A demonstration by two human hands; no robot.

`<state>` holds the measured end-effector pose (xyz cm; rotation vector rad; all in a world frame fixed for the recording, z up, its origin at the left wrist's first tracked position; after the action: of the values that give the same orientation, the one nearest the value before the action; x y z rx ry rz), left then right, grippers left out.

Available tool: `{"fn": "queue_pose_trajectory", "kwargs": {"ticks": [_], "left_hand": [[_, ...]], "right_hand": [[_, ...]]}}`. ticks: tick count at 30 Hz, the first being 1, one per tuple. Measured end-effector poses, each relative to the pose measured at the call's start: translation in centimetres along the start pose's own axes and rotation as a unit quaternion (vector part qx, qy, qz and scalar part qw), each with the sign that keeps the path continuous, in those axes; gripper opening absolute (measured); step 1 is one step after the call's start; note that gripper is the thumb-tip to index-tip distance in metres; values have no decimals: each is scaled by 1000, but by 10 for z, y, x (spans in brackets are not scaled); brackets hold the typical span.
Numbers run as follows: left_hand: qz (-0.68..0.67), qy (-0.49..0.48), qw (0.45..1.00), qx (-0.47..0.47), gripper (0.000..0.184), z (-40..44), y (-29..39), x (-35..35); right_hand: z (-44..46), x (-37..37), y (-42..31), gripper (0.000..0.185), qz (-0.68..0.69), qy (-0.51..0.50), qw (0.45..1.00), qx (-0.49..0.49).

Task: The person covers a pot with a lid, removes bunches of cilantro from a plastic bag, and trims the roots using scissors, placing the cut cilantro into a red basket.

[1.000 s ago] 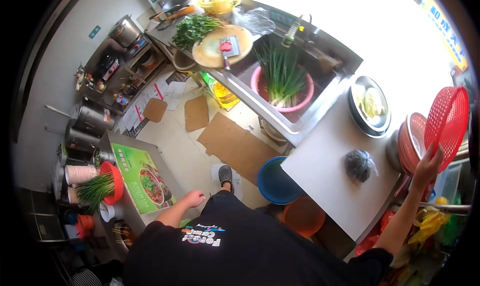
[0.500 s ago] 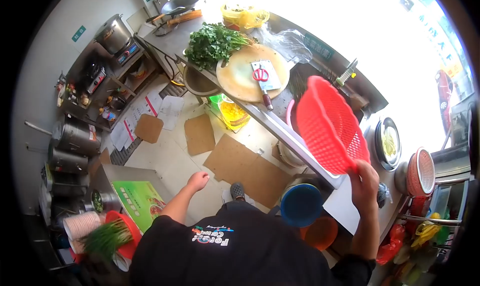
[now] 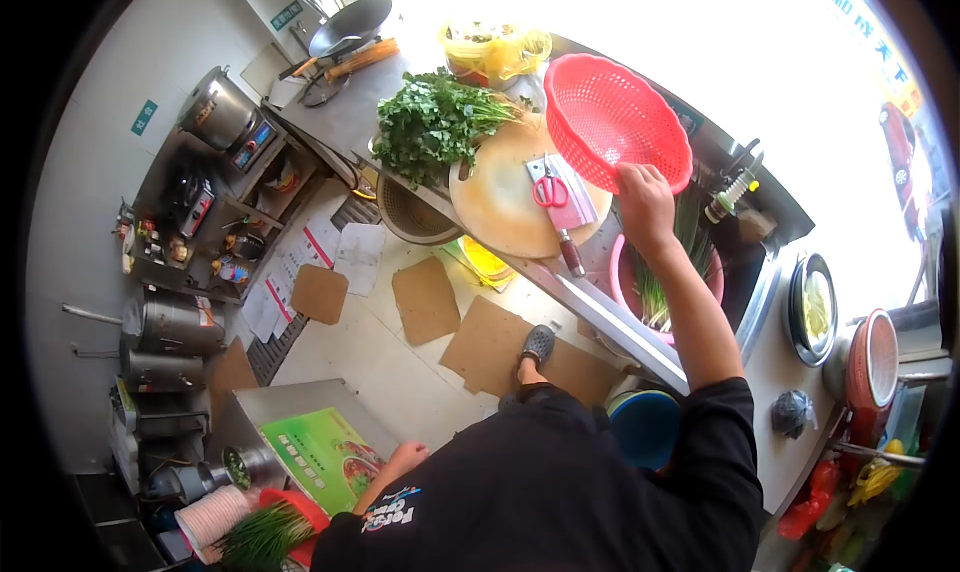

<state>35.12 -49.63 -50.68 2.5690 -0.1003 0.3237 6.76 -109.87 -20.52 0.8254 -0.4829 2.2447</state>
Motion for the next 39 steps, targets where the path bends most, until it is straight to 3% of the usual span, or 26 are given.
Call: {"fn": "queue_pose_trajectory", "kwargs": {"ticks": [2,5,7,8,9,11,12,15,19,24,26,27,29,30,32,35,39], "left_hand": [[18,46,999,24,35,-5,-3,12],[-4,140,986,92,33,-32,68,38],[-53,191,970,138,33,-36,95,45],[-74,216,970,80,34,-22,93,54],[-93,237,967,16,35,-8,93,66],[-24,253,967,-19,37,16,114,81],[-26,251,967,-15,37,22,134,84],[28,216,970,-110,36,38,225,89],[78,144,967,-194,34,66,325,96],[168,79,928,-322,27,89,455,108],[139,49,889,-433,26,101,493,116],[141,41,886,-440,26,116,506,122],[163,57,808,-563,24,139,531,139],[161,46,806,-567,24,148,550,150],[188,105,723,-657,24,160,593,171],[217,137,692,-674,42,181,653,205],[379,141,697,-591,87,227,679,211]], "right_hand": [[13,-45,18,8,-20,4,1000,-1],[17,-128,48,6,-56,-5,998,-19],[11,-179,68,10,-108,-164,980,-36],[8,-194,74,16,-92,-224,968,-73],[7,-198,73,16,-87,-228,967,-78],[9,-191,71,22,-111,-211,968,-78],[10,-181,64,30,-116,-67,990,-38],[5,-140,40,31,-22,-25,999,-28],[-59,-149,4,21,141,-202,964,-98],[-57,-194,-23,25,68,-222,960,-156],[-51,-208,-28,28,10,-249,953,-171],[-51,-211,-31,30,-21,-273,942,-192],[-49,-215,-39,33,-62,-297,926,-223],[-46,-216,-40,35,-74,-332,904,-257],[-30,-213,-45,42,-104,-411,853,-305],[-35,-225,-51,48,-144,-420,832,-333],[-39,-220,-64,40,-148,-365,854,-340]]}}
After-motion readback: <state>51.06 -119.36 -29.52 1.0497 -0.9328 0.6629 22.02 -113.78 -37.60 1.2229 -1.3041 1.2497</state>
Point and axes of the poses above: each hand's wrist, its own z-axis towards the middle knuckle, its own x-axis out of the back of the hand, y = z × x, the point moved 2 cm from there along z, towards the middle knuckle, and after that the axes turned 14 degrees about -z, right-handed, at the moved point
